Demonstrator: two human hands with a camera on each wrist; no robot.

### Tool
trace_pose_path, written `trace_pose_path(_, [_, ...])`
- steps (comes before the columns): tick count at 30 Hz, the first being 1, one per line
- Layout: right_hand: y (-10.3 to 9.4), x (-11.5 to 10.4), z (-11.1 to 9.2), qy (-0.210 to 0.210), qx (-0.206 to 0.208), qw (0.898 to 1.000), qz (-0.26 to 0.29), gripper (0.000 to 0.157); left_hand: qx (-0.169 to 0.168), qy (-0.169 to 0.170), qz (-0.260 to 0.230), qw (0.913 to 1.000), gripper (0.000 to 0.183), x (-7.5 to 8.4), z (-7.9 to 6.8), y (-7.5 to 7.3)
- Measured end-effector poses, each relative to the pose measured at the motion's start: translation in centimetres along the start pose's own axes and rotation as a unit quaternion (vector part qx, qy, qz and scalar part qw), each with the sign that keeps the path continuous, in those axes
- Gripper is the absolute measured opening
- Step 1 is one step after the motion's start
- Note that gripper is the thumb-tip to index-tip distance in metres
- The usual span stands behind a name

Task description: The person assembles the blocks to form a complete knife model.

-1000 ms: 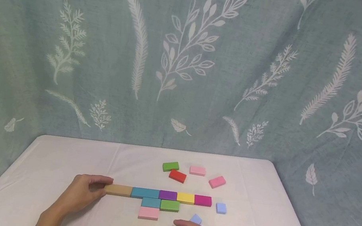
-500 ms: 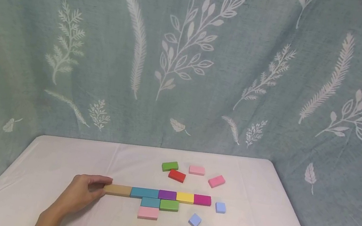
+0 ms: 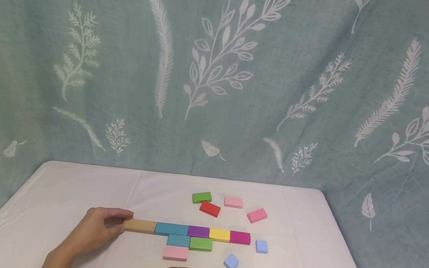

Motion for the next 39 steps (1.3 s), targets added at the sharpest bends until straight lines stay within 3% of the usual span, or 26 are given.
trace_pose_path(6, [-0.4,-0.5,0.0,0.007,-0.005,1.0,-0.017,0.032,-0.003,0.002,-0.002,1.0,0.037,0.0,0.0,0.0])
trace_pose_path(12, [-3.7,0.4,-0.7,0.064,0.049,0.996,-0.046,0.033,-0.005,0.004,-0.007,1.0,0.036,-0.1,0.1,-0.1])
trace_pose_path(17, [-7.0,0.9,-0.9,0.018,0.122,0.986,-0.115,0.032,-0.004,0.005,-0.005,1.0,0.037,0.0,0.1,-0.1])
trace_pose_path(21, [-8.5,1.4,-0.3,0.015,0.15,0.977,-0.152,0.036,-0.005,0.003,-0.006,1.0,0.037,0.0,0.1,-0.2])
trace_pose_path(29, [-8.9,1.9,1.0,-0.028,0.176,0.967,-0.181,0.036,-0.004,-0.001,-0.007,1.0,0.037,0.0,0.0,-0.1])
trace_pose_path(39, [-8.4,2.2,1.5,-0.032,0.159,0.97,-0.179,0.037,0.001,0.001,-0.009,1.0,0.038,0.1,0.0,-0.1])
Point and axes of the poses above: each hand's wrist, its own z-axis towards the middle knuckle, its own y-axis out of the palm, x = y × z, the point moved 5 cm from there along z, towards the middle knuckle, and after that the axes turned 10 degrees about x, right-handed, at the moved point
